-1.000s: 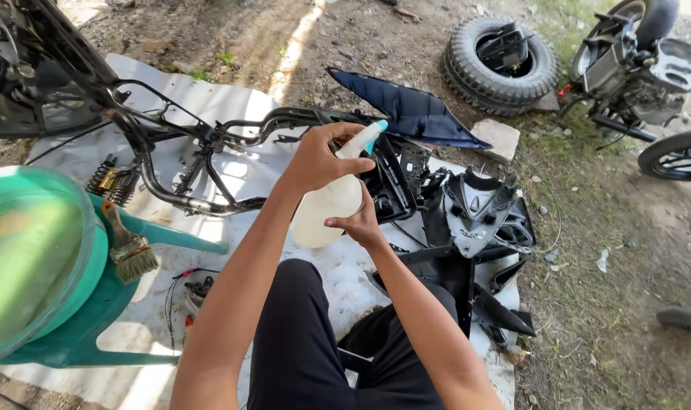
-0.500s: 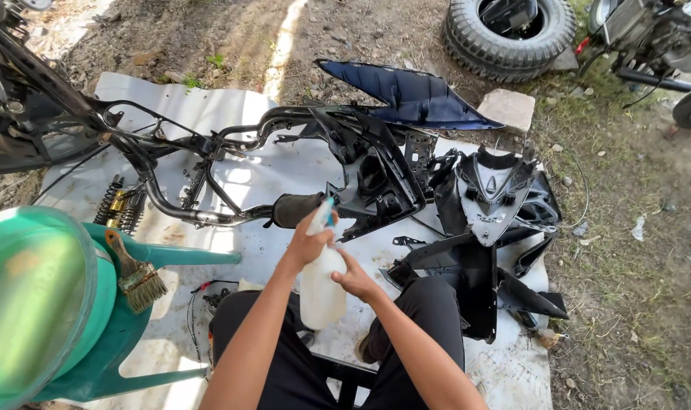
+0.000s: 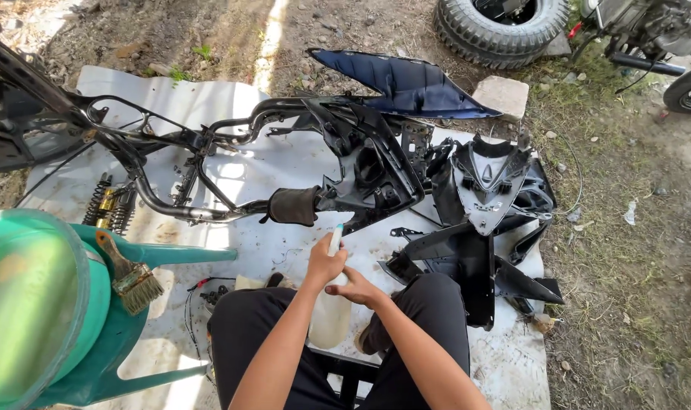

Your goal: The person pours a liquid from a white bottle onto a black motorcycle part and scrubs it with a black sponge. They continue to clean various black and blue motorcycle body panels and a metal frame laid out on a white sheet on the ground.

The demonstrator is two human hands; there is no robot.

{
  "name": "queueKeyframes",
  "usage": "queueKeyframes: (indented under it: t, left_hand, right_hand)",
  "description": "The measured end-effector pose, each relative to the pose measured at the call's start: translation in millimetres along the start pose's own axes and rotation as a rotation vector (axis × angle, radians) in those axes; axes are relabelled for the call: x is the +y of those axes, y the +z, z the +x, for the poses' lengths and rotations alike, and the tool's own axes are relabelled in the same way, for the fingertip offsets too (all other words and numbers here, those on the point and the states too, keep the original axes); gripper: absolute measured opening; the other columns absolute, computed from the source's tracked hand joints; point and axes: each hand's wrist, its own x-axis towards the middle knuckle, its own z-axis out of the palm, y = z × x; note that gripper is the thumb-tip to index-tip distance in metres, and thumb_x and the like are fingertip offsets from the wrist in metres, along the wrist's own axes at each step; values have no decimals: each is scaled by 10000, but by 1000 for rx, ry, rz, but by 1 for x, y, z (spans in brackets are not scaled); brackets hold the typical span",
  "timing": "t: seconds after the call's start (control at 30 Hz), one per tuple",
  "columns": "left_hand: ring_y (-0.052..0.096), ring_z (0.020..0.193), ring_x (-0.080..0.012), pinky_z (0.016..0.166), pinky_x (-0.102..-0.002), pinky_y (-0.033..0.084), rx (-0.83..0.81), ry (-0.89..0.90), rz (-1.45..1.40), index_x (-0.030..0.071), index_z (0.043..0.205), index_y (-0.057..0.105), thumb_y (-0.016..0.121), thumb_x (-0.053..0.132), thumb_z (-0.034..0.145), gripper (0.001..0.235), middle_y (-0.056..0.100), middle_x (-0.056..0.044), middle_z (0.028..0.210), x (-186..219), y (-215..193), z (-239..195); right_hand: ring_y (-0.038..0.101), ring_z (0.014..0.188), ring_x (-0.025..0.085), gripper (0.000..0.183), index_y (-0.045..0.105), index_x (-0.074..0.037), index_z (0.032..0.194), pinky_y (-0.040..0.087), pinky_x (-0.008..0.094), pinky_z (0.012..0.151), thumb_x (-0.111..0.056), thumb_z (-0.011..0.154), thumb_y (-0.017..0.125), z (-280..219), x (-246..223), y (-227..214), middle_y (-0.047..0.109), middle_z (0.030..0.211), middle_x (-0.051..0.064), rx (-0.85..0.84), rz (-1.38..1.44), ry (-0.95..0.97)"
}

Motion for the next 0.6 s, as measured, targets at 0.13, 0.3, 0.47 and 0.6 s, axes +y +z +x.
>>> queueKeyframes:
  t: [0.13, 0.3, 0.47, 0.6]
  left_hand:
    - [708, 766, -310, 707, -412, 544, -30, -33, 87, 49, 912, 677, 685, 188, 771, 198, 726, -158, 822, 8, -1, 2]
    - [727, 772, -328, 714, -424, 554, -116, -96, 49, 70, 912, 674, 692, 220, 742, 228, 738, -160, 831, 30, -12, -4]
    - [699, 826, -373, 730, -448, 539, -132, -47, 157, 66, 906, 705, 675, 222, 749, 223, 732, -190, 882, 14, 2, 5]
    - [703, 836, -385, 744, -458, 533, -126, -202, 173, 76, 922, 711, 645, 244, 769, 237, 741, -193, 871, 33, -8, 3]
  right_hand:
    - [572, 1332, 283, 1042, 488, -47, 1498, 447, 418, 1095, -627, 693, 807, 2, 10, 5, 615, 1424, 138, 5, 18, 18]
    - [485, 1417, 310, 1183, 372, -92, 1570, 414, 451, 1136, -710, 647, 779, 1, 7, 9, 501, 1537, 155, 16, -19, 78]
    - [476, 1418, 317, 1166, 323, -127, 1574, 402, 469, 1142, -659, 643, 780, 2, 3, 8, 471, 1548, 135, 14, 3, 159]
    - [455, 1433, 326, 1123, 329, -130, 1578, 375, 481, 1155, -595, 656, 773, 8, 0, 8, 463, 1556, 142, -8, -3, 207]
